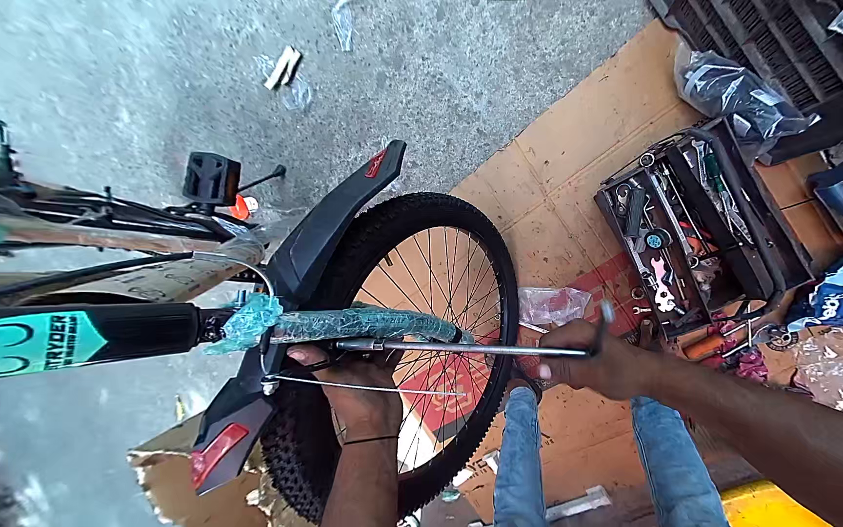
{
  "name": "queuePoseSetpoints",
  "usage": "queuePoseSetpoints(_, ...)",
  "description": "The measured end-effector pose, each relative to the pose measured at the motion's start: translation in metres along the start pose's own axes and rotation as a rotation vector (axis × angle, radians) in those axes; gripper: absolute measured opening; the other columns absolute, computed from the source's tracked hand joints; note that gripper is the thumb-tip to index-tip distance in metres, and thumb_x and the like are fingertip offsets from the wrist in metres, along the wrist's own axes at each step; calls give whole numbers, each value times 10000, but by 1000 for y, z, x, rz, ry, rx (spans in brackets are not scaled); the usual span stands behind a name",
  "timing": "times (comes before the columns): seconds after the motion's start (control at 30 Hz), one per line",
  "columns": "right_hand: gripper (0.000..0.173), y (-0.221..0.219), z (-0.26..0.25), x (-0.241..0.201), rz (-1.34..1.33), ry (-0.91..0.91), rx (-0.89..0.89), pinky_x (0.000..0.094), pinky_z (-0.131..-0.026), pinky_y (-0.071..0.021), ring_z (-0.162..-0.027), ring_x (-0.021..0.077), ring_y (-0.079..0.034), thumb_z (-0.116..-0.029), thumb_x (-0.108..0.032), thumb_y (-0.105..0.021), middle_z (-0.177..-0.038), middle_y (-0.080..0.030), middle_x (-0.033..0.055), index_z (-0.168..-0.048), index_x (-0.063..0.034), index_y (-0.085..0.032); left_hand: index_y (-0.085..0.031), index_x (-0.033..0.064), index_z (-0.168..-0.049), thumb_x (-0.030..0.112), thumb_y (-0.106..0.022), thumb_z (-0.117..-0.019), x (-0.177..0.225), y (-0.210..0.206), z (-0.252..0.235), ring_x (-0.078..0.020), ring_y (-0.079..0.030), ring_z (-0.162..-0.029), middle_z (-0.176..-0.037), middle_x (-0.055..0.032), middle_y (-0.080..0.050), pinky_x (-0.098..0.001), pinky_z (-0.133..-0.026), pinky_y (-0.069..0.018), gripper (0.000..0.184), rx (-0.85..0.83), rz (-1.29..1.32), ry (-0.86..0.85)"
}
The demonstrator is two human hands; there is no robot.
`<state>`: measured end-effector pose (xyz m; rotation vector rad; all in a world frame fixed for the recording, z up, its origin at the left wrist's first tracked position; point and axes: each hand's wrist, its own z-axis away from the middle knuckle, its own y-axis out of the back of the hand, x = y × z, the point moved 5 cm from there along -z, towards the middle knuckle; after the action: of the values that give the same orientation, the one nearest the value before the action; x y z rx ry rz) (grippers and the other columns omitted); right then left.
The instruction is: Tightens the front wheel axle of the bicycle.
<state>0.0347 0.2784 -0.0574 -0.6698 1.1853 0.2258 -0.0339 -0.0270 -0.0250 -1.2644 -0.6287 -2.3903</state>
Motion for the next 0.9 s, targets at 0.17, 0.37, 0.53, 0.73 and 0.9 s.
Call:
queuePoseSetpoints(0.17, 354, 38, -19, -34, 1000, 418, -21, 335, -494, -416, -526, 125, -520, -1041, -400, -486, -567, -475, -48, -821, -154, -615, -504, 175, -1401, 774, -153, -984, 15, 6, 21, -302, -682, -1133, -1284, -98, -670, -554, -864, -576, 810, 34, -181, 99)
queuePoseSetpoints(0.37, 578, 35, 3, -47, 1345, -39, 296, 460, -823, -490, -964, 288, -600, -1012, -650, -422, -1005, -615, 76, -991, -138, -688, -535, 110, -1374, 622, -274, -1069, 32, 9, 25, -268, -724, -997, -1162, -123, -715, -455, -788, -597, 651, 164, -321, 36)
queuePoseSetpoints(0.53, 255, 32, 20, -45, 1121, -343, 298, 388, -473, -479, -553, 161, -595, -905, -467, -693, -683, -601, -45, -985, -226, -673, -556, 70, -1296, 506, -259, -1110, 37, 11, 21, -265, -747, -906, -1048, -130, -743, -430, -723, -611, 560, 170, -326, -1)
queuePoseSetpoints(0.73, 351, 44, 48, -42, 187, -44, 399, 268, -474, -516, -556, 85, -575, -1015, -282, -515, -786, -677, -36, -1274, -162, -719, -462, 25, -1305, 348, -275, -1133, 22, 17, 13, -234, -722, -928, -1038, -118, -680, -448, -872, -612, 411, 114, -78, -169)
queuePoseSetpoints(0.9, 732, 33, 41, -45, -230, -106, 581, 339, -576, -646, -739, 264, -759, -993, -96, -637, -1090, -771, 101, -1604, -242, -260, -516, 66, -1218, 345, -287, -1130, 10, 25, 11, -255, -714, -1009, -1062, -99, -694, -477, -966, -579, 372, 2, 112, -182)
